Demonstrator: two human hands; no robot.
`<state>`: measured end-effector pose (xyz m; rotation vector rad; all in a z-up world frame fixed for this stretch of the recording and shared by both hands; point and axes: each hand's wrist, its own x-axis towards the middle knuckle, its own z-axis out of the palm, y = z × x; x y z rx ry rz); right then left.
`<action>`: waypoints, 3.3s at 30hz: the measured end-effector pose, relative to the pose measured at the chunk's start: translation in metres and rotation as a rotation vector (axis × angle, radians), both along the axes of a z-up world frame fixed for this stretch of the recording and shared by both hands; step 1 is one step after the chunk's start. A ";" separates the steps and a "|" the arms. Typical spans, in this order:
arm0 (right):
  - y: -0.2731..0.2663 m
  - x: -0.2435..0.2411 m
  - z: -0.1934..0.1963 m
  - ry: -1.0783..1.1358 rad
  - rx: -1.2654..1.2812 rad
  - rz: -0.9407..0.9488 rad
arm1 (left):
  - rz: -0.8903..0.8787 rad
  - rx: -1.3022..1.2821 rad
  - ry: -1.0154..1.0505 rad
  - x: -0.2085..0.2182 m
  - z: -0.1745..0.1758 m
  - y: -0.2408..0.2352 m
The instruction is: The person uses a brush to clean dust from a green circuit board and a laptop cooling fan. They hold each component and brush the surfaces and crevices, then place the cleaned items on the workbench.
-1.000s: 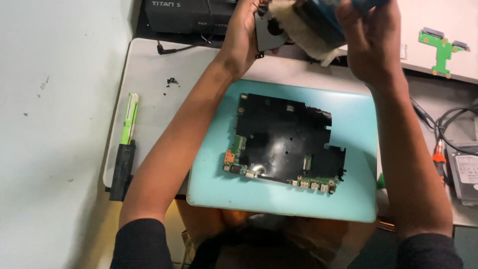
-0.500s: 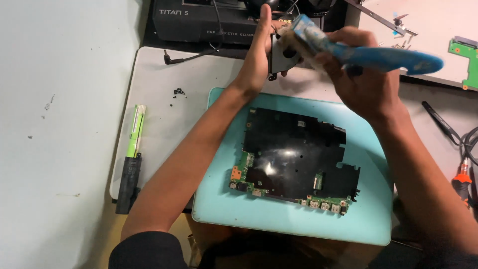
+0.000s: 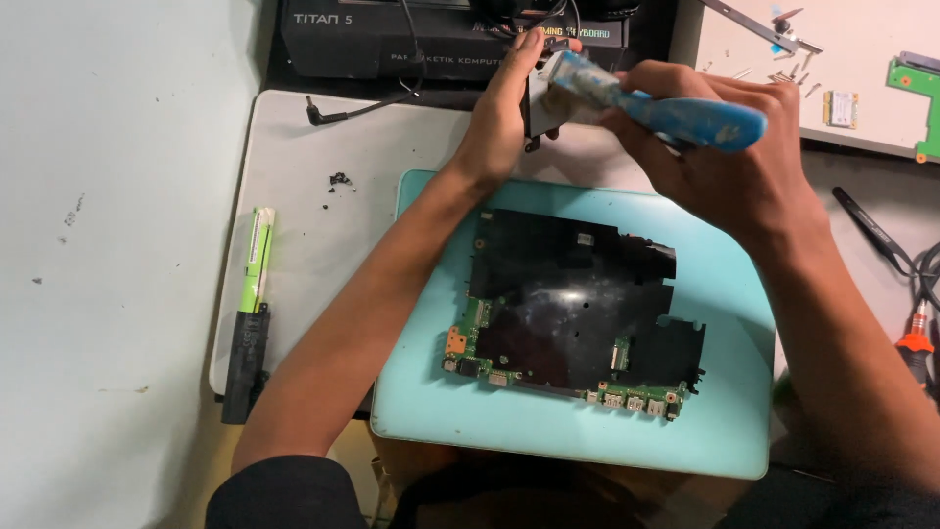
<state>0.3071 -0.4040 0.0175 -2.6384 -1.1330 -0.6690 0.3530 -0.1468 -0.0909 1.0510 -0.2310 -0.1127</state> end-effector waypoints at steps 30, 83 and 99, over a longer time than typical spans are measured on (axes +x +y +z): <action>0.010 -0.007 0.040 0.017 -0.061 0.077 | -0.016 0.232 0.178 -0.018 0.048 0.000; 0.011 -0.002 0.050 0.085 0.056 0.259 | -0.027 0.249 0.136 -0.024 0.063 0.003; 0.005 -0.001 0.038 -0.187 -0.013 0.177 | 0.046 0.354 0.209 -0.027 0.069 -0.003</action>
